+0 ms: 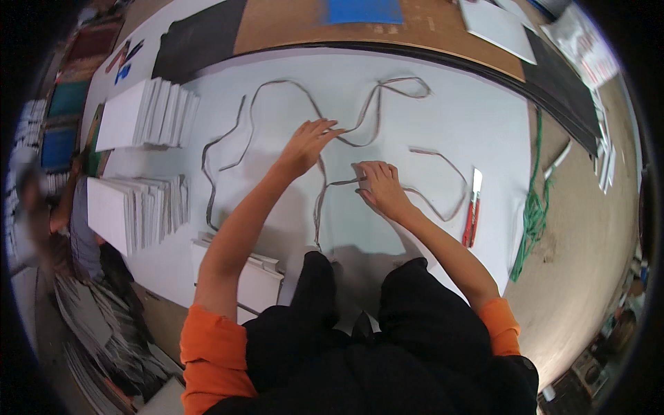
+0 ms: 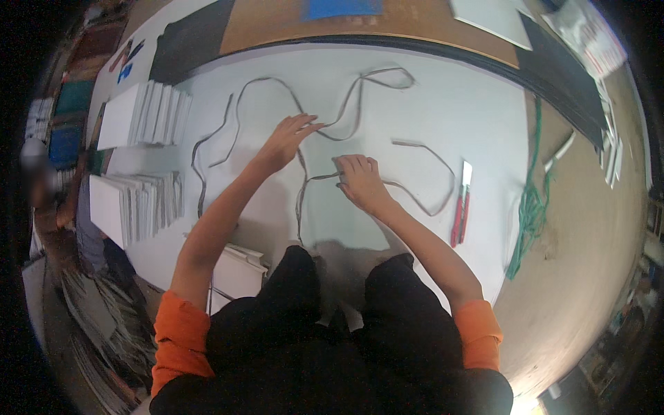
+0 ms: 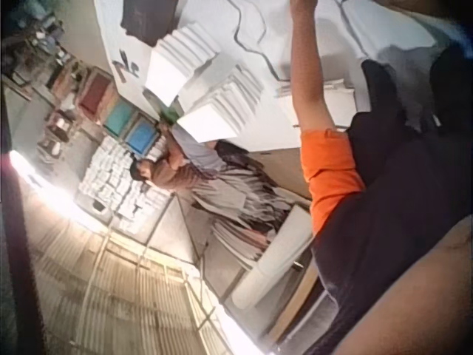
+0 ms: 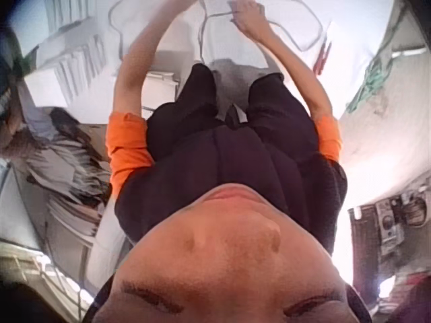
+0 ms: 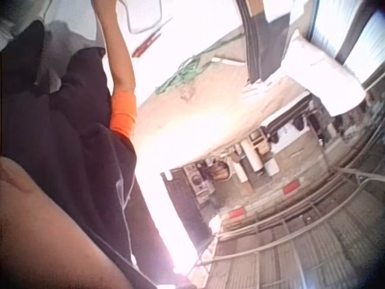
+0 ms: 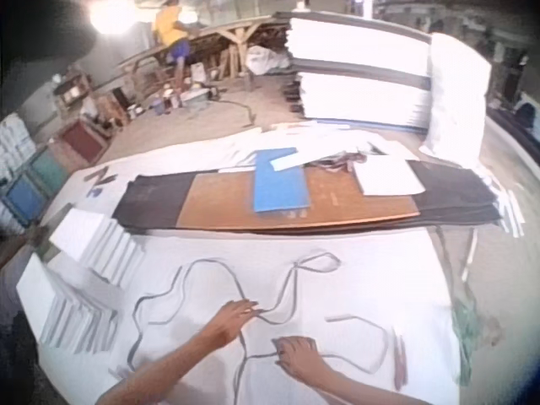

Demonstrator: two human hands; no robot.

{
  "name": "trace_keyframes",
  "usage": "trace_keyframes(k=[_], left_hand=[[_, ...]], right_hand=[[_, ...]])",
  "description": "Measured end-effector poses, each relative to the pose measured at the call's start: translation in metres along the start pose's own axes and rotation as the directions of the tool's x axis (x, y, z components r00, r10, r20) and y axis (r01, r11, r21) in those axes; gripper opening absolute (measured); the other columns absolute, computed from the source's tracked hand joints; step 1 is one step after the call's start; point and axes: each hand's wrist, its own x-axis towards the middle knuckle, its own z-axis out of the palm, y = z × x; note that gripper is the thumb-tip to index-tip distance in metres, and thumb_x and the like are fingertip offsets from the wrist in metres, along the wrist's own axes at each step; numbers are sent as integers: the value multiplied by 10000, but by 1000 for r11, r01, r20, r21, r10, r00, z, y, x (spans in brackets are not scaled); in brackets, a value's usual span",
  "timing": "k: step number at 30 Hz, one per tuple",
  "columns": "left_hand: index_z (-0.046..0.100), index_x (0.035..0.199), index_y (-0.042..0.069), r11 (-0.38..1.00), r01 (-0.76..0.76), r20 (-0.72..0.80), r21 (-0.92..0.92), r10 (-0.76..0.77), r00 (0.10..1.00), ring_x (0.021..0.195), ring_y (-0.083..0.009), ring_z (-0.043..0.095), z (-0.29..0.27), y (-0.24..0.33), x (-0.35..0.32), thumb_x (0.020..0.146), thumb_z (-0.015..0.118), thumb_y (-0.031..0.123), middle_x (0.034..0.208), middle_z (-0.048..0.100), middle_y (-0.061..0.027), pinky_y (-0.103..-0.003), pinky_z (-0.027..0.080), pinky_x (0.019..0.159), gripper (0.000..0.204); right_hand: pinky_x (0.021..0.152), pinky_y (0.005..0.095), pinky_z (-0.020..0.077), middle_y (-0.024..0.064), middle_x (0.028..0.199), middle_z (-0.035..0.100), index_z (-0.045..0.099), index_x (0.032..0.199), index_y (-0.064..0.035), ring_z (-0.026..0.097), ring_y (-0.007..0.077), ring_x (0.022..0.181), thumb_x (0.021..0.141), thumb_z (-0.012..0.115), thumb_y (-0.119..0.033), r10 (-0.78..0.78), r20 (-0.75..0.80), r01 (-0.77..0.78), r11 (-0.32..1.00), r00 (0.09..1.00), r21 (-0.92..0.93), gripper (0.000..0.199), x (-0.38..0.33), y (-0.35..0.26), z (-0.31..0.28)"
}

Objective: The person gathers a stack of white rectangular sheets on a workbench and secures them with a long strip of fabric. They wrap the fabric around the stack multiple times, tie a knot to hold the bundle together, and trim the excess fabric with a utility knife.

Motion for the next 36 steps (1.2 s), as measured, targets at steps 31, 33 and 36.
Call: trace_keyframes(k=[31, 33, 36], left_hand=[[505, 905, 38, 907, 417, -61, -59, -420, 905, 893, -299, 498, 30, 18, -13, 764, 584, 171, 904, 530, -131, -387, 407, 737, 209], [495, 878, 32, 881, 467, -237, -79, -472, 849, 783, -332, 525, 32, -10, -45, 801, 517, 145, 810, 529, -158, -398, 425, 657, 138], [499, 919, 17, 669, 704, -249, 238, -659, 710, 782, -290, 538, -1, -77, -128, 777, 536, 94, 814, 553, -119, -409, 439, 651, 166]], right_hand=[[981, 429, 305, 150, 1025, 542, 349, 1234, -64, 465, 321, 1046, 759, 532, -22, 26, 47, -16, 977, 999, -212, 511, 61, 87, -46], [894, 406, 378, 136, 947, 564, 371, 1210, -74, 516, 299, 945, 784, 520, -11, 93, 31, -88, 989, 995, -119, 456, 52, 81, -55], [798, 392, 432, 149, 903, 575, 387, 1191, -70, 549, 308, 884, 793, 507, -12, 196, -9, -196, 981, 981, -5, 420, 41, 80, -68]])
